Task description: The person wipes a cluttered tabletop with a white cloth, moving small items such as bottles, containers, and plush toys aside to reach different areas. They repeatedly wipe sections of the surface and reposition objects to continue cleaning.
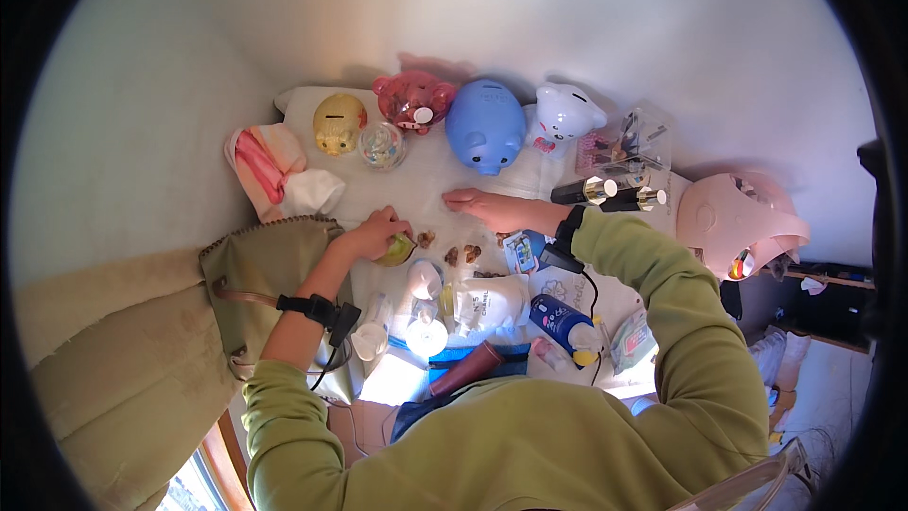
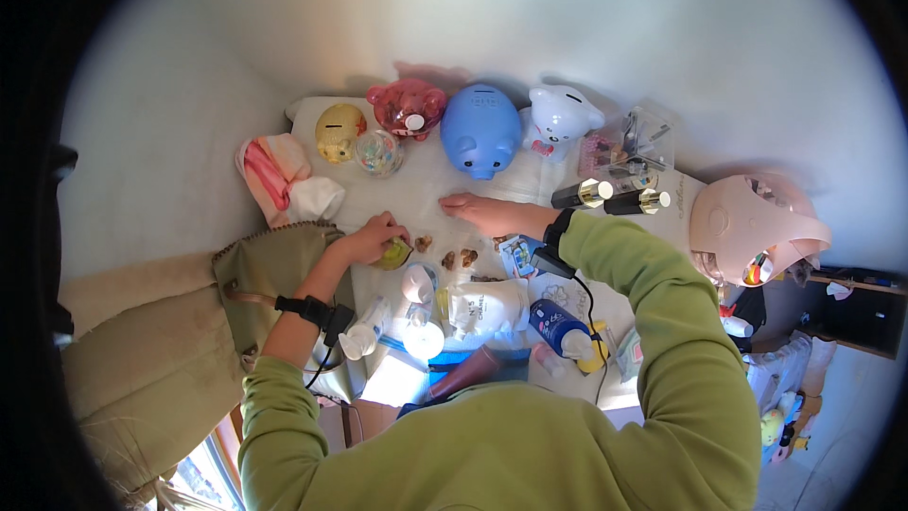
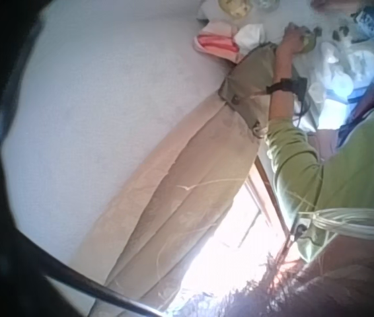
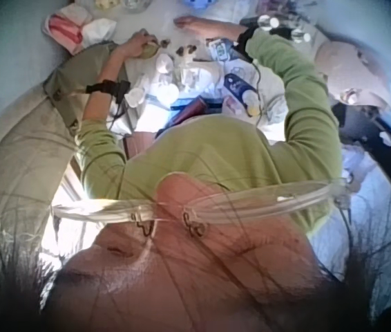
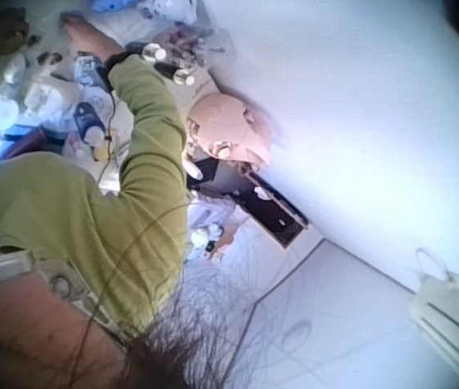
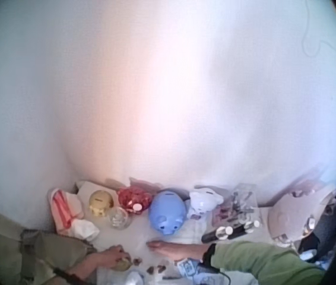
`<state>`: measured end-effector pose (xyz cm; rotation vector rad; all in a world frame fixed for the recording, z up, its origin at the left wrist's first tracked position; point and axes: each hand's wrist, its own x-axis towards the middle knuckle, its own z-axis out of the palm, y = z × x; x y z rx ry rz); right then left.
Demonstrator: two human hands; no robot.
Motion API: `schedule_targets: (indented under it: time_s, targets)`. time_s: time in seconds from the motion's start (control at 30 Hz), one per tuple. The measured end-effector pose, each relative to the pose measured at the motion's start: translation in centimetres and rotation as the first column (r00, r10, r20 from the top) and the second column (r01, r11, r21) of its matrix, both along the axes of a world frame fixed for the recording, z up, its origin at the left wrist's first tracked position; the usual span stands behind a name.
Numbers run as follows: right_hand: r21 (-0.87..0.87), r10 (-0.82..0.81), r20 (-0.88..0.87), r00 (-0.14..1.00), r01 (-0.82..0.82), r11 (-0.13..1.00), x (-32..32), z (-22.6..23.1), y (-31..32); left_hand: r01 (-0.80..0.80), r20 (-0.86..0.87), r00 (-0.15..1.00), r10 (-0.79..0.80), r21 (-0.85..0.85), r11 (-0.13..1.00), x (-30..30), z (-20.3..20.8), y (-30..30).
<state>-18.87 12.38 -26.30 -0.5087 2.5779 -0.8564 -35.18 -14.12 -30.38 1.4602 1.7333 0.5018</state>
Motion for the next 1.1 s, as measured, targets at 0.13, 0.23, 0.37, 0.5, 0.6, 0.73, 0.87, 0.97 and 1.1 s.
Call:
schedule_targets:
  time_s: [0.13, 0.23, 0.37, 0.5, 0.6, 0.73, 0.87, 0.97, 1.1]
  targets:
    - [-0.125, 0.155, 0.109, 0.982, -0.141, 0.982, 2.2, -0.7, -0.4, -0.012, 0.006, 1.0, 0.012, 0.003, 1.0, 0.1, 0.1, -0.2]
    - [-0.07, 0.177, 0.102, 0.979, -0.171, 0.983, 4.1, 0.1, -0.3, -0.003, 0.015, 1.0, 0.003, -0.002, 1.0, 0.0, 0.1, -0.1]
    - [-0.121, 0.128, 0.119, 0.985, -0.114, 0.986, 5.2, 1.0, 0.5, -0.006, 0.025, 1.0, 0.006, -0.008, 1.0, 0.0, 0.1, 0.0]
    - [-0.16, -0.135, -0.001, 0.991, 0.133, 0.978, 4.4, 0.5, 1.7, -0.012, 0.026, 1.0, 0.012, 0.0, 1.0, 0.0, 0.1, 0.0]
    - [-0.132, -0.229, -0.008, 0.973, 0.226, 0.965, 4.4, -0.3, 1.8, -0.012, 0.038, 0.999, 0.012, -0.005, 1.0, 0.0, 0.1, 0.0]
    - [-0.178, -0.122, 0.018, 0.992, 0.123, 0.976, 5.6, -0.8, 1.1, -0.009, 0.044, 0.999, 0.01, -0.019, 1.0, -0.2, 0.2, 0.1]
    - [-0.228, -0.043, 0.043, 0.998, 0.051, 0.972, 6.4, -1.1, 0.8, -0.008, 0.051, 0.999, 0.009, -0.037, 0.999, -0.2, 0.3, 0.2]
    - [-0.168, -0.054, -0.036, 0.998, 0.047, 0.985, 6.4, -1.5, 0.1, -0.007, 0.054, 0.999, 0.009, -0.041, 0.999, -0.3, 0.3, 0.3]
    - [0.021, -0.104, -0.216, 0.971, 0.111, 0.994, 6.3, -1.8, -1.6, -0.009, 0.05, 0.999, 0.008, 0.013, 1.0, -0.3, 0.3, 0.1]
